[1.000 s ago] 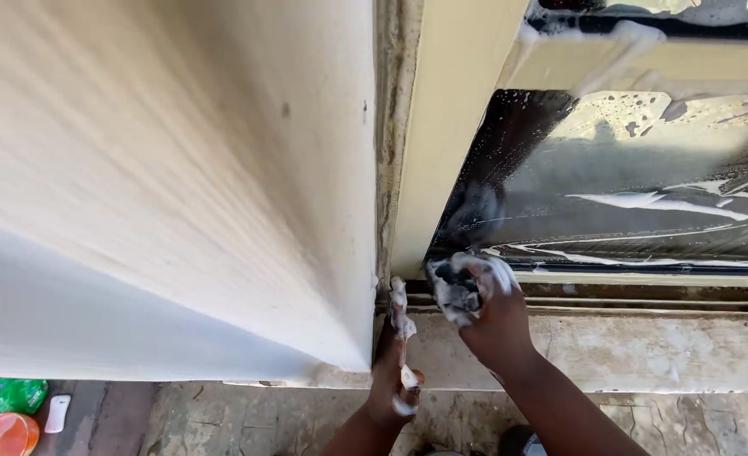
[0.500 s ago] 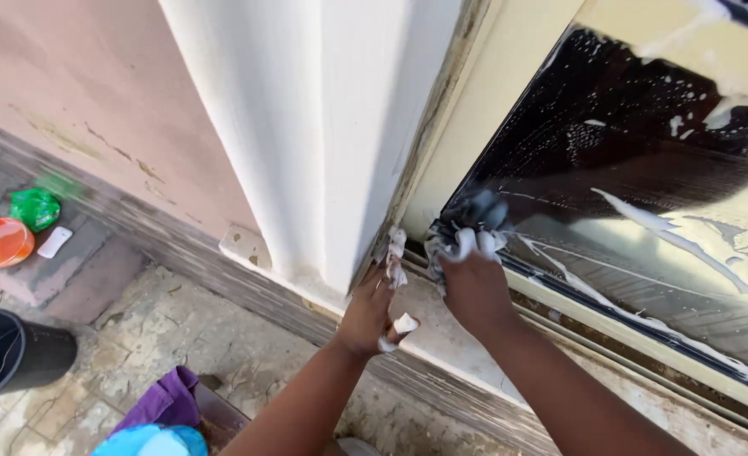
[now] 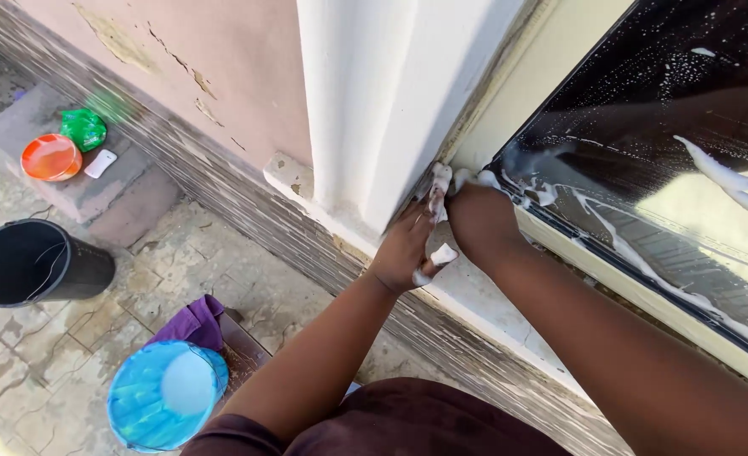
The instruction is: The recorder is cleaning a glass window using a soapy sponge and a rag.
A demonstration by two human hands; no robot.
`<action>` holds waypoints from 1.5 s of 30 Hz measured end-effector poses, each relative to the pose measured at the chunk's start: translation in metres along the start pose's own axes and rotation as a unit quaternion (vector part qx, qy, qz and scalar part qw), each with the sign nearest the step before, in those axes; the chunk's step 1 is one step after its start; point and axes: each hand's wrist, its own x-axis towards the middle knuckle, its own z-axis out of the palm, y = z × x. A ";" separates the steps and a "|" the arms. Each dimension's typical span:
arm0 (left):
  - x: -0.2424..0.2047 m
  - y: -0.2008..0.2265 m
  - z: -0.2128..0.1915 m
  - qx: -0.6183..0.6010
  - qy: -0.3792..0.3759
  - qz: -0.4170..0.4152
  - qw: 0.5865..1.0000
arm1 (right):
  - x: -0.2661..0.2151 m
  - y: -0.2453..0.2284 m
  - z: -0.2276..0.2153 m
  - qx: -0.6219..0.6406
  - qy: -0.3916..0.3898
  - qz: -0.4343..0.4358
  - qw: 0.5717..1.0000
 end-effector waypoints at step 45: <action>0.049 0.085 0.089 0.132 -0.094 0.058 0.985 | -0.175 0.098 0.095 0.599 0.549 0.383 0.440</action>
